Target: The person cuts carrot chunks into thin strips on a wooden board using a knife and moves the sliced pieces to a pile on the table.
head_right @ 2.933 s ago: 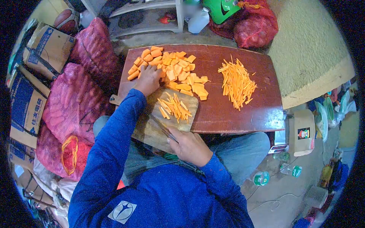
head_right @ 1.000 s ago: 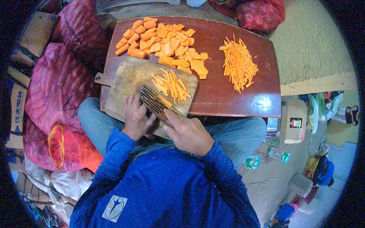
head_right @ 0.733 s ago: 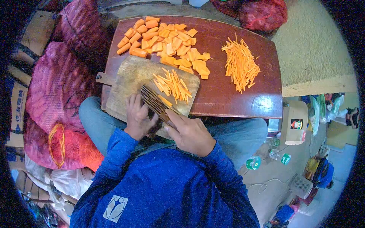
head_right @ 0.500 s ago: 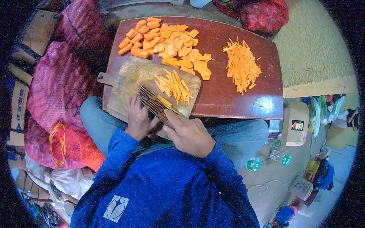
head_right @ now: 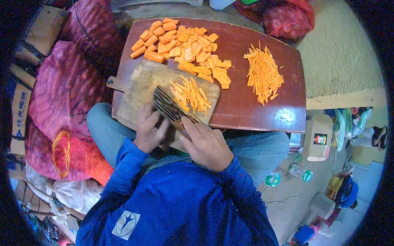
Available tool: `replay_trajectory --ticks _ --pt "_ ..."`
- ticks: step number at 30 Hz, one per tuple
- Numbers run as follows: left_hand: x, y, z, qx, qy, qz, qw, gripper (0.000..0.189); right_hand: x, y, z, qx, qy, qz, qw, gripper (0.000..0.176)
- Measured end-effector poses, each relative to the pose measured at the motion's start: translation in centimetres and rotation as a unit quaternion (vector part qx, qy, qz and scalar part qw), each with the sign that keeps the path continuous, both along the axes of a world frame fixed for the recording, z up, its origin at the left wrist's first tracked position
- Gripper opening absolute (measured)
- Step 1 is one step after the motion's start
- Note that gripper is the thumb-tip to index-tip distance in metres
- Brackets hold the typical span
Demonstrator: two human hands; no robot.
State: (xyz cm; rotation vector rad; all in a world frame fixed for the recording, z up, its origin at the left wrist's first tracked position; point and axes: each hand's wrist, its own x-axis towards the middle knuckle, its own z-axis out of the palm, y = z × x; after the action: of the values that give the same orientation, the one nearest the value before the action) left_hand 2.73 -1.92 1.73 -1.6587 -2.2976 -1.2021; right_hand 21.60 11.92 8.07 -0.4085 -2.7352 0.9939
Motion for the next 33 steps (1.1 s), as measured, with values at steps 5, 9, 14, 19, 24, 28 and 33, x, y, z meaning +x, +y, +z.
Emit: replay_trajectory --ticks 5,9,14,19,24,28,33 --pt "-1.7 0.3 3.3 0.112 -0.095 0.099 0.984 0.022 0.4 0.8 0.2 0.068 -0.016 0.004 0.998 0.056" --pt "-3.4 3.0 4.9 0.009 -0.030 -0.029 0.999 0.046 0.2 0.8 0.2 0.146 -0.011 0.065 0.987 0.057" --pt "-4.1 6.6 3.1 -0.081 0.013 -0.053 0.995 0.056 0.3 0.4 0.0 0.198 -0.035 0.073 0.977 0.057" --pt "-4.2 7.7 2.6 -0.072 0.113 -0.041 0.990 0.055 0.8 0.7 -0.2 0.199 -0.014 0.073 0.977 0.057" --pt "-4.7 7.1 3.2 -0.060 0.086 -0.077 0.991 0.056 0.4 0.8 0.1 0.205 -0.022 0.081 0.975 0.056" --pt "-4.7 7.2 3.5 -0.076 0.107 -0.117 0.984 0.058 0.2 0.7 -0.3 0.206 -0.021 0.075 0.975 0.056" --pt "-4.9 8.9 2.7 -0.073 0.160 -0.090 0.980 0.051 0.3 0.6 0.3 0.222 -0.023 0.089 0.971 0.055"
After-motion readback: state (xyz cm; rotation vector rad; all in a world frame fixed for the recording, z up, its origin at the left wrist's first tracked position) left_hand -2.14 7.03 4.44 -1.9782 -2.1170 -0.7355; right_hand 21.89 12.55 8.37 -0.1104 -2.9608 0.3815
